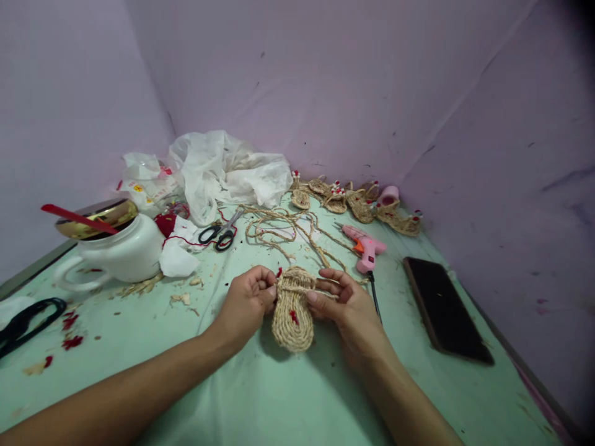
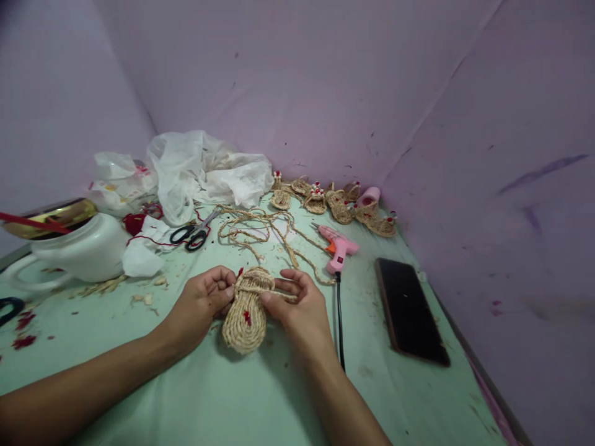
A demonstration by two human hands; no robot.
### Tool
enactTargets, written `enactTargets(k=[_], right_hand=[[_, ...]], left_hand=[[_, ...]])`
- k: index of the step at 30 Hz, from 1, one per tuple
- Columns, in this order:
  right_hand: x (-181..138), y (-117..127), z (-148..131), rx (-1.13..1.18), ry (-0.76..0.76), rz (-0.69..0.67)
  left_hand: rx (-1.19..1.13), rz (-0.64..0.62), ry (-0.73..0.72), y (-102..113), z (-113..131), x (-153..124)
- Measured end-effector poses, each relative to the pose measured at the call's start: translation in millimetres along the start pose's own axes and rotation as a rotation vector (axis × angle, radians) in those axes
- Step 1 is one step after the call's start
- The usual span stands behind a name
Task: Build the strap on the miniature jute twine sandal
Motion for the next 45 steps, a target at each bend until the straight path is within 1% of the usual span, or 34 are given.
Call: enactTargets(k=[2,5,8,11,14,16,19,21,24,27,29,31,33,37,39,42,44,45], right_hand=[[-2,-2,5,0.016,-0.033,0.016],[-4,-8,11,0.033,-0.07,-0.003],[-4,-9,8,0.07,-0.031,-0.003],[-3,-11,5,0.086,0.001,-0.032],[-2,-12,5,0.084,0.006,-0.051],[-1,-9,5,0.081,0.015,-0.025],[0,-3,5,0.049,0.026,0.026],[1,-2,4,0.016,0.045,0.036],[1,-5,2,-0.012,0.066,0.005],[-1,-9,4,-0.014,0.05,-0.033],[-1,-11,4,-0.009,0.045,-0.046],[-1,-12,3,0.002,0.05,-0.051],[-1,-12,3,0.005,0.052,-0.049],[1,-10,5,-0.029,0.046,-0.031],[1,-10,3,-0.072,0.064,-0.018],[-1,-12,0,-0.148,0.097,-0.02],[-3,-15,-2,-0.188,0.111,-0.034],[-4,-15,-3,-0.2,0.113,-0.038]], left_hand=[[0.003,-0.004,-0.007,-1,1,-1],[-0.016,-0.016,0.001,-3,1,-2],[-0.061,-0.015,0.018,-4,1,-2],[-0.092,-0.009,0.052,-3,0,-1],[-0.055,0.014,0.068,0,1,-1],[0.042,0.08,0.02,6,8,-2],[0.2,0.196,-0.098,16,23,-8],[0.263,0.213,-0.142,16,28,-10],[0.311,0.167,-0.136,10,27,-11],[0.276,0.118,-0.056,6,18,-9],[0.245,0.106,0.002,5,13,-8],[0.249,0.102,0.028,5,11,-7],[0.276,0.114,-0.011,7,15,-7],[0.362,0.185,-0.184,15,30,-8],[0.422,0.192,-0.198,16,31,-9],[0.496,0.11,-0.195,7,29,-8],[0.491,0.03,-0.187,-2,28,-7],[0.466,0.005,-0.159,-4,26,-6]])
Point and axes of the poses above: each hand's wrist, its own x-axis towards the middle knuckle, its own y-axis out of the back of the hand, z = x × y, the point moved 9 cm from there along x, towards the middle knuckle, and after that the axes turned 3 degrees about -x, right-handed, at the moved point
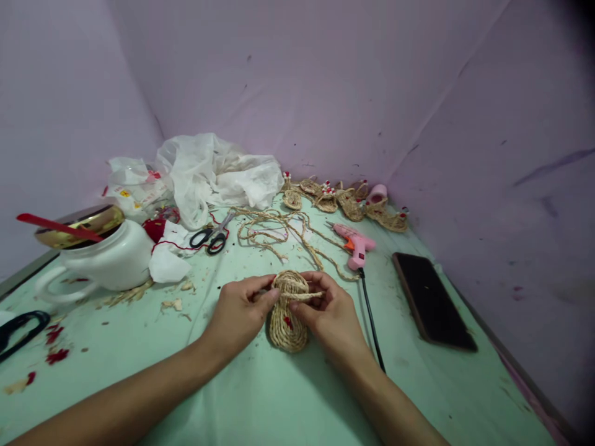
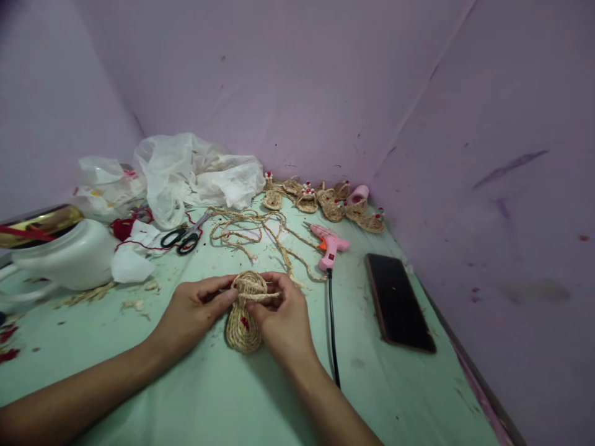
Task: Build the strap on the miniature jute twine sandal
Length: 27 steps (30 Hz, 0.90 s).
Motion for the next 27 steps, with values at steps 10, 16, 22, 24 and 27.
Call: enactTargets(k=[10,16,22,24,27], right_hand=[[3,5,4,0.175,-0.057,0.02],[6,12,-3,-0.006,-0.02,0.038],[1,9,-17,-0.319,0.145,0.037],[-3,6,-22,-0.403,0.215,0.044],[-8,3,-28,-0.49,0.276,0.062]], left_hand=[[-0.317,0.022,0.333,-6,-33,-3],[0.19,0.128,0.079,18,2,1],[0.372,0.164,-0.441,8,65,-18],[0.379,0.072,-0.515,-10,73,-24],[0.45,-0.039,-0.486,-33,70,-25]])
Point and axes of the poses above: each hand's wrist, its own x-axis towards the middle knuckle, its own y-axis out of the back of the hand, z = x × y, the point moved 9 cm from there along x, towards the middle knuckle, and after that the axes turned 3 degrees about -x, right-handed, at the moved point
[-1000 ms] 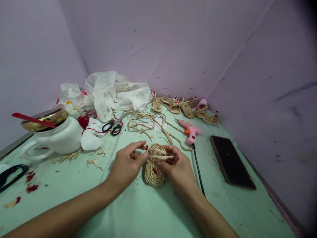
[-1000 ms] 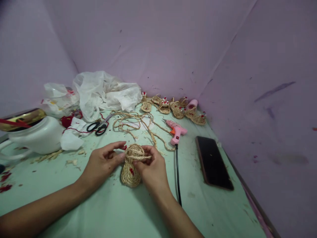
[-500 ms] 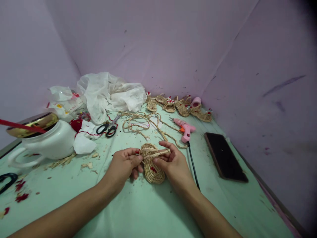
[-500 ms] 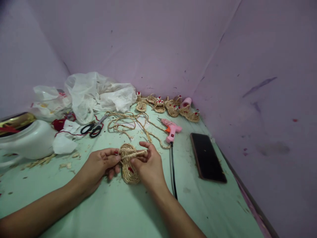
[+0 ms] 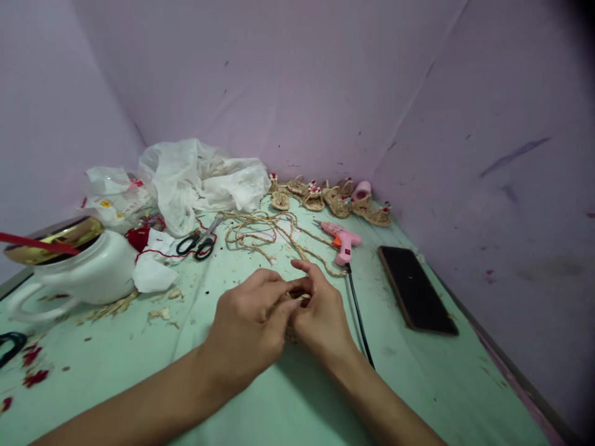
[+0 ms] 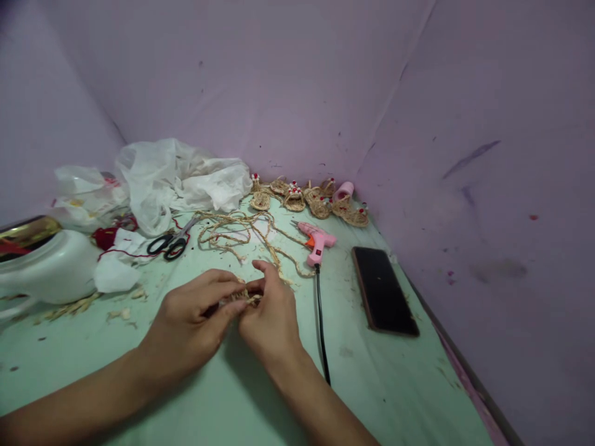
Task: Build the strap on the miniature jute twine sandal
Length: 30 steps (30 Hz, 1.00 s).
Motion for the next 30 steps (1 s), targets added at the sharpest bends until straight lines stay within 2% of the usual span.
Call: enactTargets(k=[4,8,11,14,18,20,24,27,30], right_hand=[[2,1,1,0.035,-0.042,-0.002],[5,-9,22,0.406,-0.254,-0.077],[4,-15,36,0.529,-0.394,-0.117],[3,-15,41,0.501,-0.434,-0.134],[6,-6,36,0.369,-0.372,-0.115],[7,-1,33,0.301,-0.366,-0.109],[7,1,29,0.225,-0.381,-0.147],[8,-2,29,0.214,-0.37,-0.222],[12,-5,33,0.2,-0.338,-0.31]], left_hand=[[0.048,-0.08,0.045,-13,-5,2],[-0.026,0.035,0.033,3,-12,5],[-0.041,0.099,0.155,14,-29,2],[-0.044,0.127,0.241,16,-40,-7],[0.016,0.096,0.167,9,-34,-16],[0.015,0.052,0.179,2,-34,-18],[-0.133,-0.045,0.354,-13,-50,-19],[-0.248,-0.054,0.476,-21,-63,-22],[-0.34,-0.056,0.526,-29,-73,-22]])
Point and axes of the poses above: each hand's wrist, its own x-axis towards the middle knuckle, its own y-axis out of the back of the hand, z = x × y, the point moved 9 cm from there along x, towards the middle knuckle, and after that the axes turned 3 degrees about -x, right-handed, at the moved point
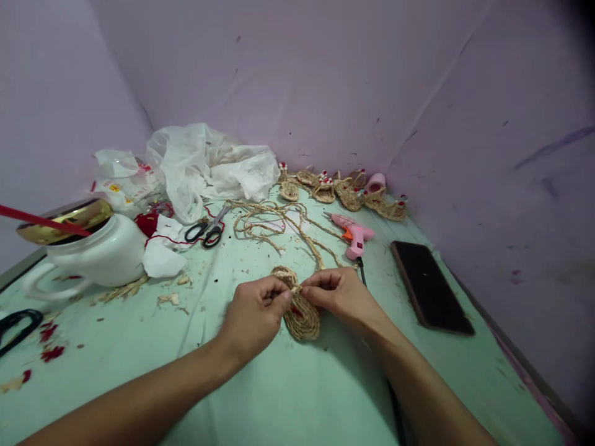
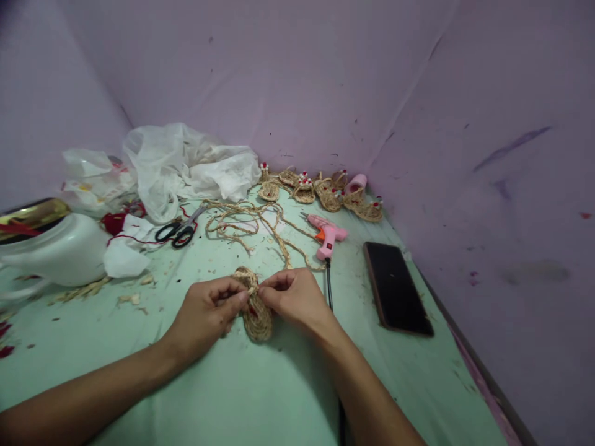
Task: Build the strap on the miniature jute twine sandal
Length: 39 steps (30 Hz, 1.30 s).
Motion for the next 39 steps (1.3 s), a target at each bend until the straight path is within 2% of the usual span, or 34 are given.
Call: enactTargets(k=[5,10,16,20,25,30,39], right_hand=[[11,2,5,-0.08,0.002,-0.102],[11,2,12,0.034,-0.105,-0.163],[10,2,13,0.061,-0.111,-0.182],[12,2,13,-0.018,-0.08,-0.139],[13,8,5,-0.167,-0.019,0.013],[15,7,3,-0.295,0.014,0.036],[14,6,3,-0.241,0.061,0.1]], left_hand=[[-0.063,-0.044,-0.013,-7,-3,11],[-0.057,-0.028,-0.012,-10,-3,16],[-0.014,-0.005,0.002,-9,-6,16],[0.003,-0.007,0.014,-9,-8,16],[0.004,0.008,0.011,-8,-5,16],[0.067,0.007,0.0,-10,-1,17],[0.095,0.001,0.016,-13,-3,21]])
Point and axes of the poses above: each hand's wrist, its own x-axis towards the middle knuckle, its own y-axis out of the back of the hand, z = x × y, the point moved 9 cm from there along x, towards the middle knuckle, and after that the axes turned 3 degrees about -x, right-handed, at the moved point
